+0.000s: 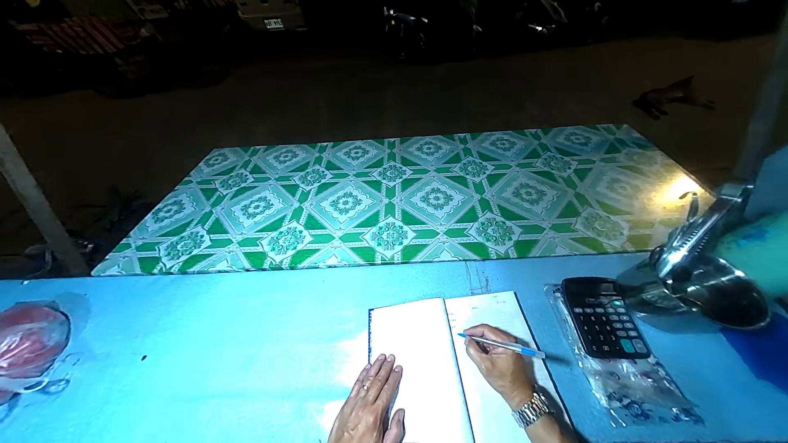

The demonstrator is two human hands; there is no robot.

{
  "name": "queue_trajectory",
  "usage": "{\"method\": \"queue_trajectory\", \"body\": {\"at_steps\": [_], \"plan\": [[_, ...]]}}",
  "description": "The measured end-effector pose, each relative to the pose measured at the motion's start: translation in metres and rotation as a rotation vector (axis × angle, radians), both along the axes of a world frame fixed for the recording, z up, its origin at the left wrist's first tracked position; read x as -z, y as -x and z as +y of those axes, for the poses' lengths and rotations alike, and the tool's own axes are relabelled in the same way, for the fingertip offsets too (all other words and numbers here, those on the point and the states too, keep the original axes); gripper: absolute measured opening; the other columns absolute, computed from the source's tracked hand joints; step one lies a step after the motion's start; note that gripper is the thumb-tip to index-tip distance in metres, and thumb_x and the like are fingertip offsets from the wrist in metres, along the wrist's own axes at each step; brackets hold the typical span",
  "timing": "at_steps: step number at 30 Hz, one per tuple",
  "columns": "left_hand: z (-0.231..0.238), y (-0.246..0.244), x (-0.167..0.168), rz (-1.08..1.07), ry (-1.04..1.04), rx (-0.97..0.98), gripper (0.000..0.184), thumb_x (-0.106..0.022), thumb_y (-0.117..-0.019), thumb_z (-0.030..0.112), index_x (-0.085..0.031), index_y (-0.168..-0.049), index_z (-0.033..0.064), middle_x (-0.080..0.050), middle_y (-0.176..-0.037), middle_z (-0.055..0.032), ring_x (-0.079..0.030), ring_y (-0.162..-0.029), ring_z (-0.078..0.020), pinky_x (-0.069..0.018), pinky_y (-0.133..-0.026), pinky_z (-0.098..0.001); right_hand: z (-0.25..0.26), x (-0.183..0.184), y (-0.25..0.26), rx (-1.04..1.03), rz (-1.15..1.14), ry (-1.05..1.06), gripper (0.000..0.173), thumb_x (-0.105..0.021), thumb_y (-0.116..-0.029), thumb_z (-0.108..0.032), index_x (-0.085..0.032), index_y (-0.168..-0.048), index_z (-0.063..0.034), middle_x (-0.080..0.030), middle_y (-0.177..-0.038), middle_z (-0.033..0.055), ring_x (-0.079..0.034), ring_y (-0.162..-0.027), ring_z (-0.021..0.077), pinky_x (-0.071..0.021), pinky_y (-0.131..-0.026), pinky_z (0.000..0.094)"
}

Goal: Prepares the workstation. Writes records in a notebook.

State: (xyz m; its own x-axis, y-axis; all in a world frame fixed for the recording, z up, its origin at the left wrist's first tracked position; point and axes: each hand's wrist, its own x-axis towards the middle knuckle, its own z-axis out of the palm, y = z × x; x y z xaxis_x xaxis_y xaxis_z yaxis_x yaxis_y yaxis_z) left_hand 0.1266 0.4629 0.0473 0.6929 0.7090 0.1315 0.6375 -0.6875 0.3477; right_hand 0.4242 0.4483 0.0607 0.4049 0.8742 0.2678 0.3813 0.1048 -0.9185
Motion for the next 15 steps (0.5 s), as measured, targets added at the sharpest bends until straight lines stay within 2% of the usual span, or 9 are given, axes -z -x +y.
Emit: {"method": "queue_trajectory", "body": {"at_steps": [7,15], "plan": [[0.0000,0.0003,0.0005,-0.006,-0.011,0.000,0.060,-0.037,-0.1020,0.045,-0.056,-0.147,0.0101,-0.052,-0.154,-0.0112,-0.042,-0.148,-0.0283,-0.0304,-0.123,-0.0480,-0.0018,-0.0017,0.0027,0.007,-0.129,0.089,0.015,-0.067,-0.0841,-0.017,-0.079,-0.088,-0.0085,-0.069,-0.069,-0.0049,-0.056,-0.058,-0.0045,-0.0474,-0.055,0.0141],[-0.0001,-0.0001,-0.0004,0.002,-0.005,-0.006,0.060,-0.039,-0.1018,0.045,-0.056,-0.147,0.0100,-0.051,-0.155,-0.0106,-0.041,-0.149,-0.0277,-0.0295,-0.124,-0.0477,0.0010,-0.0003,0.0007,0.031,0.081,-0.014,0.010,-0.067,-0.0827,-0.009,-0.076,-0.086,-0.0044,-0.067,-0.066,-0.0049,-0.053,-0.053,-0.0048,-0.0445,-0.049,0.0131]]}}
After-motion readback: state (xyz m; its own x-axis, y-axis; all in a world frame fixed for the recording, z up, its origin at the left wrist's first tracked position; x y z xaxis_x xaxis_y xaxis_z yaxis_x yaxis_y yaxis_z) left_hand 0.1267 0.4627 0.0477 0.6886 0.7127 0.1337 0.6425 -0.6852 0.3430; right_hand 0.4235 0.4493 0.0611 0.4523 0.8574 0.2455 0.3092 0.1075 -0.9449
